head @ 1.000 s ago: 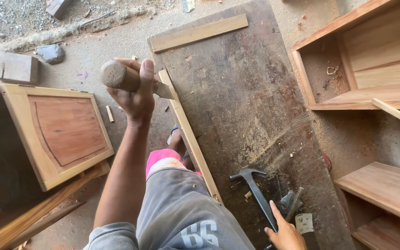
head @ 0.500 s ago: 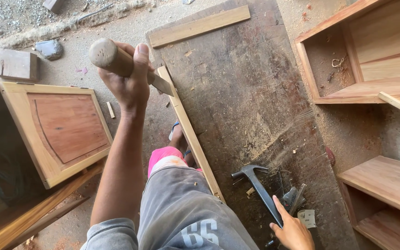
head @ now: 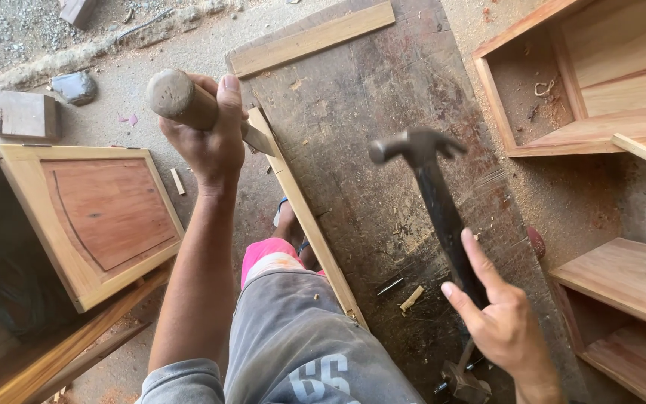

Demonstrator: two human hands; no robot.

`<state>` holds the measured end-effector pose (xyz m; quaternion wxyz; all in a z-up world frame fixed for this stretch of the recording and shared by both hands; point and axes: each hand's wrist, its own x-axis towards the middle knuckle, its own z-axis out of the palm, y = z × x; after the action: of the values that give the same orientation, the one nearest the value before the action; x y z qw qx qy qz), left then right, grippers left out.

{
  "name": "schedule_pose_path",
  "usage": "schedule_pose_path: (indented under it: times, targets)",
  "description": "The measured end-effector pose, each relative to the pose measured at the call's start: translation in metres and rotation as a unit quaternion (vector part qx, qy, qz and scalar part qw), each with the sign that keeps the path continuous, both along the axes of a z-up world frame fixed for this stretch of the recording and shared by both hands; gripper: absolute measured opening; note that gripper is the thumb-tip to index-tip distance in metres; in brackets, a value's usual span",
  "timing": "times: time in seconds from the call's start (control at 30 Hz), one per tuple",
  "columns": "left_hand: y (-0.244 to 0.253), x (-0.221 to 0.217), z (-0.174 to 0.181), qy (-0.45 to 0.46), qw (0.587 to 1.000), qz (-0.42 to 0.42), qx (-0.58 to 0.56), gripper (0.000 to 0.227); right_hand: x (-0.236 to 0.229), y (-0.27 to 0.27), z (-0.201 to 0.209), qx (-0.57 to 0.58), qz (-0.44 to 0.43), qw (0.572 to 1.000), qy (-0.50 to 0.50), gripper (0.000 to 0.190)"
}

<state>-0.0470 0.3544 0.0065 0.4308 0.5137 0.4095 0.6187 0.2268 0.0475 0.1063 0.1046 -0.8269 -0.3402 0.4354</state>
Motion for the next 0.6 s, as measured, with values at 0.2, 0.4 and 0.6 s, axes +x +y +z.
schedule_pose_path:
  times: [0.2,0.4,0.6]
  targets:
    - [-0.001,0.001,-0.002,-0.008,1.000,0.009,0.021,0.017,-0.025,0.061,0.065,0.341,0.163,0.926,0.013,0.071]
    - [0.001,0.004,0.005,0.035,0.999,0.019,0.033,0.016,-0.034,0.081,0.085,0.236,0.129,0.962,-0.038,0.087]
    - [0.001,0.003,-0.002,0.028,0.999,0.009,0.031,0.017,-0.054,0.120,0.125,0.363,0.227,0.904,-0.009,0.076]
